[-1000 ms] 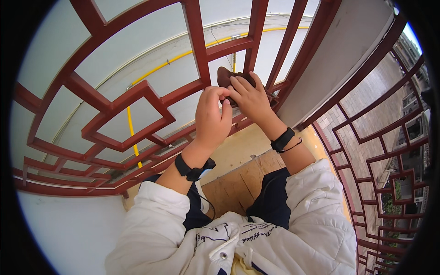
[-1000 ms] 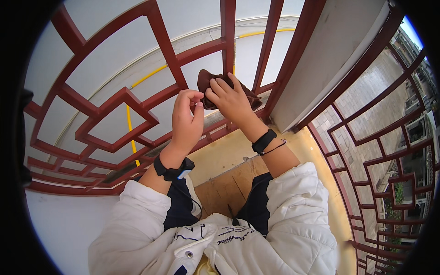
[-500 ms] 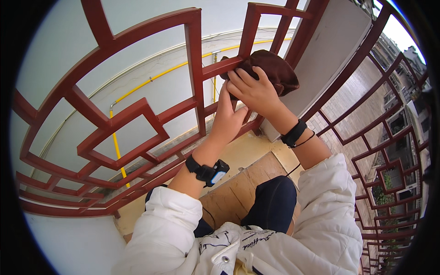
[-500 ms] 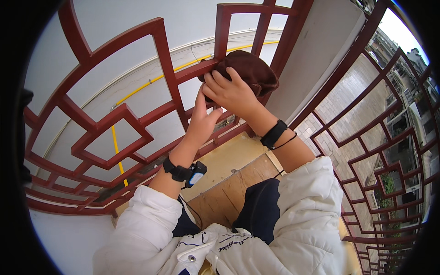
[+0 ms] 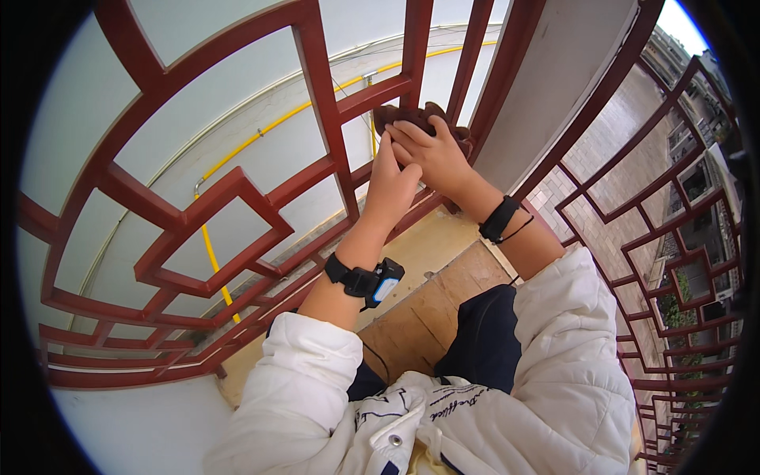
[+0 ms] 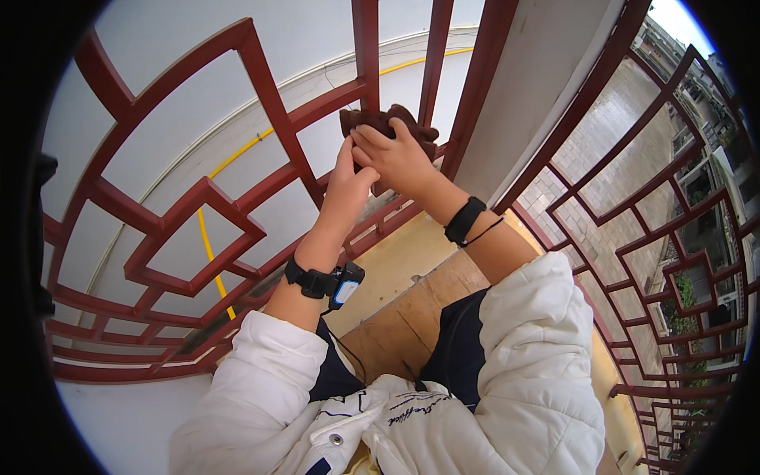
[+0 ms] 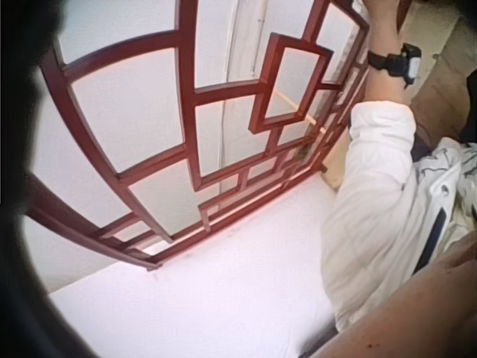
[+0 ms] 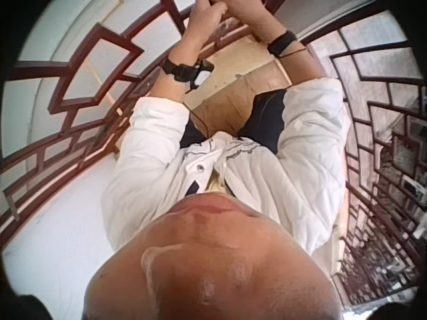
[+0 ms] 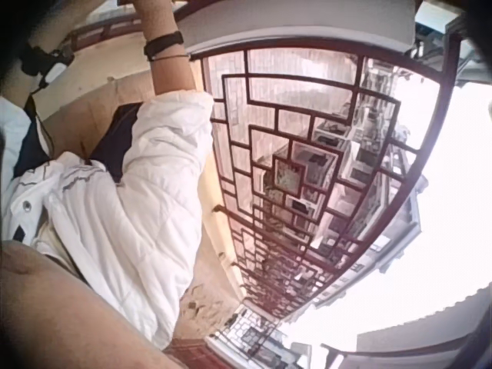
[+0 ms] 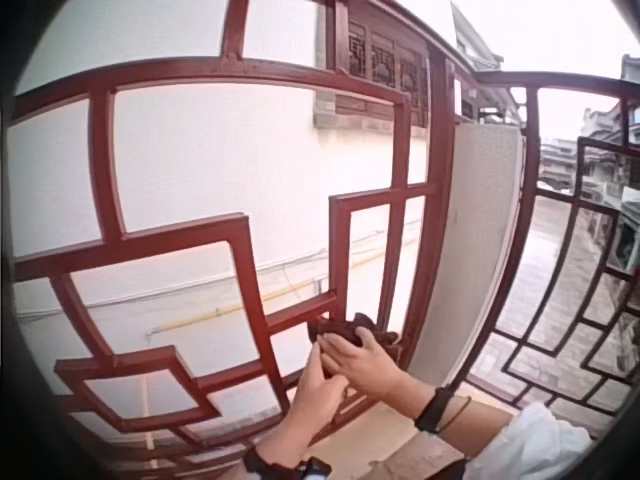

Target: The person wipes a red metal railing with a dark cloth, moving along the railing and cleaning different sections. The person uses both hands to hold and maneuver the cloth while cleaning the railing surfaces.

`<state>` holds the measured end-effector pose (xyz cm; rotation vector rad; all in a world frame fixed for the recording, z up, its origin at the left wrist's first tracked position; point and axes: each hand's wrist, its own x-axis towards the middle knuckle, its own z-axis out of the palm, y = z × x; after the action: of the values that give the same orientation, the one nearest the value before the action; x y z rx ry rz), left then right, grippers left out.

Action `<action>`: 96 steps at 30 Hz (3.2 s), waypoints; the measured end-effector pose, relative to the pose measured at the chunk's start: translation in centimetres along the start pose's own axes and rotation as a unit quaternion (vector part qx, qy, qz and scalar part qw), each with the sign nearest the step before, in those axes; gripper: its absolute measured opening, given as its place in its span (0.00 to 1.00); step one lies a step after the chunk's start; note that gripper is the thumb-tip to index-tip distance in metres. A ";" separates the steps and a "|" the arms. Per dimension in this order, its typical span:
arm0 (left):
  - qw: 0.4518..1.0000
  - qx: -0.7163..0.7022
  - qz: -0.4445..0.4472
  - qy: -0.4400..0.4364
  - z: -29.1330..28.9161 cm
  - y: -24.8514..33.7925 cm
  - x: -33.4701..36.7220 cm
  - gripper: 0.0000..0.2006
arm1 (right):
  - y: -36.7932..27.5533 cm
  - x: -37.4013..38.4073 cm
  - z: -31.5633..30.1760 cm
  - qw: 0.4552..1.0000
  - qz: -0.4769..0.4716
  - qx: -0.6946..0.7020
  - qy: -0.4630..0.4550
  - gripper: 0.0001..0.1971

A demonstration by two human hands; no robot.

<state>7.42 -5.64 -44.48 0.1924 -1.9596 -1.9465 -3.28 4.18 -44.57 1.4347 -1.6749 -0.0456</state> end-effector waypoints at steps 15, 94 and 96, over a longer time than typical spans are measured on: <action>0.933 0.309 0.174 -0.062 -1.4 -0.3 -1.0 0.19 | -6.2 -4.4 5.8 0.837 0.331 0.386 0.200 0.19; 0.995 0.066 0.077 0.022 -0.5 -12.4 0.9 0.26 | -10.5 -2.3 3.9 0.679 0.593 0.421 0.101 0.16; 0.990 0.086 0.108 0.027 0.0 -12.5 2.0 0.25 | -9.8 -3.3 3.9 0.747 0.567 0.342 0.057 0.15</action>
<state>3.56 -6.78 -56.48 0.0742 -2.0200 -1.6228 1.49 1.65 -54.18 0.5747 -2.2966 1.4266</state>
